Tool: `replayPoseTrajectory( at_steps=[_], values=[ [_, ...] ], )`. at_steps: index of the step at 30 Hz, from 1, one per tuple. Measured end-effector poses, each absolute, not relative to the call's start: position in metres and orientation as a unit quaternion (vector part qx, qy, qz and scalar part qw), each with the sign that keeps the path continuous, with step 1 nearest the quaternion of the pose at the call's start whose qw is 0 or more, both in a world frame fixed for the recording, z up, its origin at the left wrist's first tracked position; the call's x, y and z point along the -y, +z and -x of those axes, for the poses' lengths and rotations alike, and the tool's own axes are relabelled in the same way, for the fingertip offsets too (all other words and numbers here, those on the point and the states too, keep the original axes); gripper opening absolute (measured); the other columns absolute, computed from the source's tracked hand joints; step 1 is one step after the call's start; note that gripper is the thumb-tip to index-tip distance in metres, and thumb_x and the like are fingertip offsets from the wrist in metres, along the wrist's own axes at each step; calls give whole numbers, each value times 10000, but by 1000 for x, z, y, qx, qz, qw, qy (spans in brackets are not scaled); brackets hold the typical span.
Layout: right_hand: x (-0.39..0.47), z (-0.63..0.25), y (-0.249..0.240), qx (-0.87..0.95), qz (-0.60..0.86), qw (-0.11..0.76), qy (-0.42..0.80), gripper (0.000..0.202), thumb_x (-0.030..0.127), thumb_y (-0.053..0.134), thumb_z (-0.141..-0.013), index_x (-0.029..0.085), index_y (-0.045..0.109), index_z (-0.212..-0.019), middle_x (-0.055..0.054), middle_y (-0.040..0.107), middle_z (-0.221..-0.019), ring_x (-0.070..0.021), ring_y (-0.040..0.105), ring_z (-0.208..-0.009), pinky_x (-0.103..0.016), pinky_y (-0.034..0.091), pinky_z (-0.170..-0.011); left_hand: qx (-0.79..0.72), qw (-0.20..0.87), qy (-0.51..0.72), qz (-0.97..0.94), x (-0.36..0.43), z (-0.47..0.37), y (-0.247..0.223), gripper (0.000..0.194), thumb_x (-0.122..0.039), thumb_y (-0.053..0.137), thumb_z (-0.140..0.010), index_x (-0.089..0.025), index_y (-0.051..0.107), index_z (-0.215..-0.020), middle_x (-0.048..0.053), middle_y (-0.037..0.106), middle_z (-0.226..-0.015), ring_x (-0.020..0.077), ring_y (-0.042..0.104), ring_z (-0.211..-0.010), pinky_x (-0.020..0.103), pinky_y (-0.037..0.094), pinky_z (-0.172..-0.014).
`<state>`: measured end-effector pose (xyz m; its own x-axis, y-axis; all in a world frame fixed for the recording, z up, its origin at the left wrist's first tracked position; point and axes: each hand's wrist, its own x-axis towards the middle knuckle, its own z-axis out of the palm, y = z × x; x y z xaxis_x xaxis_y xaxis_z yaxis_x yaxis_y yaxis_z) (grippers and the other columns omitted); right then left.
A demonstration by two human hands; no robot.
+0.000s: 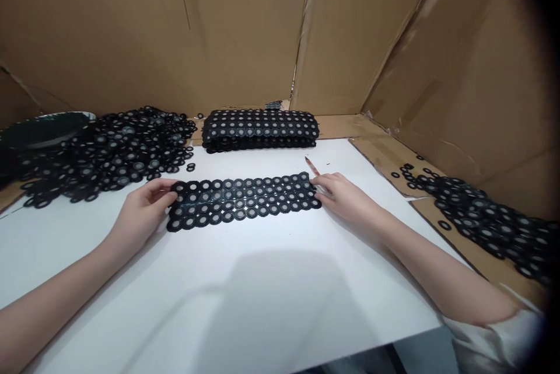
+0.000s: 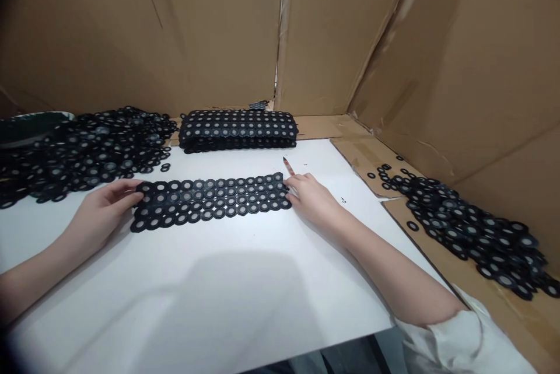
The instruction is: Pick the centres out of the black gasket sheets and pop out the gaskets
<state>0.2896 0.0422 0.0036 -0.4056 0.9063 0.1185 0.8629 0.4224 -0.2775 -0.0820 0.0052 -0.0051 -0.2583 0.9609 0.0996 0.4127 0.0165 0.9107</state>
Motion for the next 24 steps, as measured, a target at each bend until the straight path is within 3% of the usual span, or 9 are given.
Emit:
replayPoseTrajectory(
  at_steps=[7, 10, 13, 15, 17, 19, 21, 24],
  values=[
    [-40, -289, 4, 838, 526, 120, 83, 275, 248, 409, -814, 208, 567, -1035, -62, 592, -1090, -245, 493, -1033, -388, 426, -842, -627, 294, 489, -530, 1, 76, -2, 181, -276, 547, -740, -207, 581, -904, -12, 589, -948, 172, 542, -825, 263, 437, -681],
    [-41, -290, 4, 830, 537, 126, 81, 273, 309, 429, -809, 204, 564, -1022, -70, 587, -1090, -245, 515, -1017, -387, 428, -846, -616, 274, 499, -545, 1, 74, 0, 235, -318, 542, -753, -215, 587, -960, 15, 595, -1050, 211, 541, -961, 333, 433, -834],
    [-43, -291, 3, 818, 550, 147, 79, 360, 398, 458, -792, 205, 534, -1086, -86, 553, -1151, -256, 501, -1062, -398, 416, -882, -615, 239, 504, -558, 3, 70, 3, 344, -361, 516, -784, -247, 539, -1107, 39, 540, -1206, 222, 464, -1136, 380, 340, -986],
    [-44, -291, 2, 808, 558, 176, 65, 479, 454, 453, -787, 210, 458, -1200, -97, 458, -1281, -274, 407, -1182, -423, 375, -941, -619, 207, 509, -561, 4, 68, 5, 439, -389, 473, -814, -278, 431, -1237, 39, 443, -1321, 213, 376, -1226, 394, 277, -1037],
    [-45, -290, 2, 794, 569, 209, 49, 657, 505, 456, -773, 210, 284, -1334, -100, 263, -1419, -291, 261, -1286, -457, 321, -990, -627, 175, 509, -563, 7, 67, 7, 508, -414, 406, -848, -294, 295, -1329, 35, 357, -1387, 196, 303, -1275, 401, 227, -1064],
    [-44, -289, 1, 785, 573, 230, 48, 787, 532, 466, -759, 202, 128, -1388, -100, 147, -1459, -296, 206, -1312, -473, 303, -1004, -631, 149, 503, -572, 9, 68, 8, 488, -425, 315, -880, -280, 276, -1345, 32, 349, -1393, 176, 285, -1285, 387, 193, -1081],
    [-44, -288, 1, 787, 571, 223, 65, 691, 510, 444, -782, 200, 236, -1363, -100, 291, -1411, -287, 287, -1282, -460, 340, -983, -634, 136, 497, -577, 9, 68, 8, 465, -429, 246, -895, -249, 370, -1305, 37, 409, -1355, 168, 319, -1266, 368, 190, -1085],
    [-45, -288, 0, 798, 563, 203, 71, 382, 428, 374, -840, 217, 591, -1072, -74, 567, -1187, -271, 388, -1226, -430, 390, -945, -644, 135, 504, -559, 9, 70, 6, 470, -443, 260, -888, -231, 410, -1280, 45, 449, -1324, 177, 361, -1240, 370, 213, -1079]
  ],
)
